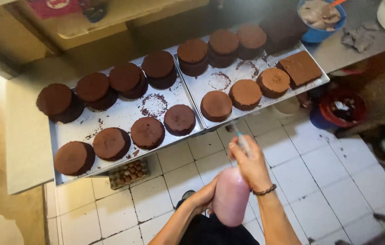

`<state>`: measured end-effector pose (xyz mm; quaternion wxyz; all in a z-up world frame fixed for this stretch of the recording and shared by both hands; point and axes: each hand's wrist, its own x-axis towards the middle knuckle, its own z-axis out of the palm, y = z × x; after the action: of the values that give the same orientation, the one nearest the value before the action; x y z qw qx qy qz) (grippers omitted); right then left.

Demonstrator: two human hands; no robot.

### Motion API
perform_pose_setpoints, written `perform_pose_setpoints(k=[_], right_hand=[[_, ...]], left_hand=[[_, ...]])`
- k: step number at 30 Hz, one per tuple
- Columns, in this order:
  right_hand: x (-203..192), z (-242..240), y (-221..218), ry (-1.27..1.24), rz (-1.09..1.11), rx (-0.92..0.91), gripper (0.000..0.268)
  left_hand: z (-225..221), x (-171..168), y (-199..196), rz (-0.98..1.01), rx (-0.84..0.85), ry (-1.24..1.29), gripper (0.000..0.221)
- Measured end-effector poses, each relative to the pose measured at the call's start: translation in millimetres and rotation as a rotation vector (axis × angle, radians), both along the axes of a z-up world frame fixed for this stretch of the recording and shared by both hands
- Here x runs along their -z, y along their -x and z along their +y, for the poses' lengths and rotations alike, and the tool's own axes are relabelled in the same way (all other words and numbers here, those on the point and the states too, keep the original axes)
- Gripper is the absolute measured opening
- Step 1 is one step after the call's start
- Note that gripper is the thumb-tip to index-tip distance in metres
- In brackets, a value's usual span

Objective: The person stirs chocolate frosting in a bowl with a spatula, sprays the cake layers with liquid from a spray bottle, spreads frosting onto the tops of round and square cake layers, and places additional cake layers on top to assemble layered cakes on metal trays.

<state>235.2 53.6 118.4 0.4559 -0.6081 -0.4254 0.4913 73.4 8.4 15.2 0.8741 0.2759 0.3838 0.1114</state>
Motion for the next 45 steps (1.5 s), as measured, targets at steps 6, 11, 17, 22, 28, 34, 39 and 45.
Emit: perform_pose_setpoints(k=[6,11,17,22,28,34,39,45], right_hand=[[0.4,-10.6,-22.6,-0.022,-0.021,-0.127,0.024],[-6.9,-28.0,-45.5,0.03,-0.05,-0.11,0.019],[2.5,-43.3,-83.4,-0.091,0.03,-0.196,0.026],[-17.8,-49.2,-107.6,0.069,-0.029,-0.033,0.018],[-3.8,-34.0,-128.0,0.099,-0.054,0.021,0.02],[9.4,-16.2,-132.5,-0.08,-0.093,0.031,0.021],[-1.1,3.2,-132.7,0.123,0.032,0.105,0.02],[-1.7,23.3,-136.1,0.06,-0.01,0.089,0.019]], left_hand=[[-34.6,27.4,-32.2,0.02,-0.119,0.063,0.074],[-55.5,30.4,-60.1,-0.013,-0.204,0.002,0.076],[-68.6,9.4,-92.8,0.125,-0.17,0.056,0.073],[-58.7,0.5,-117.6,0.126,-0.09,0.024,0.07],[-41.3,34.1,-131.1,0.06,0.005,0.023,0.082],[-12.8,9.9,-136.4,0.029,0.015,0.064,0.073],[10.2,20.1,-134.1,-0.019,0.053,0.058,0.074],[31.5,22.4,-133.7,-0.028,0.093,0.066,0.079]])
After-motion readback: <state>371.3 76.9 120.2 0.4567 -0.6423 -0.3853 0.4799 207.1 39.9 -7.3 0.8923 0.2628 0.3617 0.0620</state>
